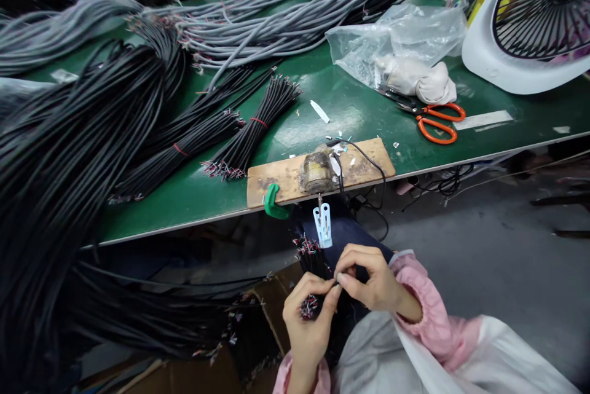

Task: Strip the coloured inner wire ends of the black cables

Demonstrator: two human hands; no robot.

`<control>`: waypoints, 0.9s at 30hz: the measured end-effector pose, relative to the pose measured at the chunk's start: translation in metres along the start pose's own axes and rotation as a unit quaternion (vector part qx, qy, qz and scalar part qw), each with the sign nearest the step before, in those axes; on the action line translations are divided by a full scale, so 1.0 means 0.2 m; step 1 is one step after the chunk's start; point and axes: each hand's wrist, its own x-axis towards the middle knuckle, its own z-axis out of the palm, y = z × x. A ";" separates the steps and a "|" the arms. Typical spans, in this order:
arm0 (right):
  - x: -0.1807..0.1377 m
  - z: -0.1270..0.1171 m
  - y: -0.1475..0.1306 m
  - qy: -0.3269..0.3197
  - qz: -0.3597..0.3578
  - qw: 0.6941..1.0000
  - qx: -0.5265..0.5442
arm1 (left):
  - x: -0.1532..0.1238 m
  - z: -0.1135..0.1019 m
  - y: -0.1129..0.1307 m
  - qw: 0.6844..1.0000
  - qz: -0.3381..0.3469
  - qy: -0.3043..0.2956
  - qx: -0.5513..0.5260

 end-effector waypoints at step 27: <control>0.00 0.01 0.02 -0.018 0.008 0.997 0.077 | -0.02 0.00 -0.03 0.994 -0.074 -0.055 -0.055</control>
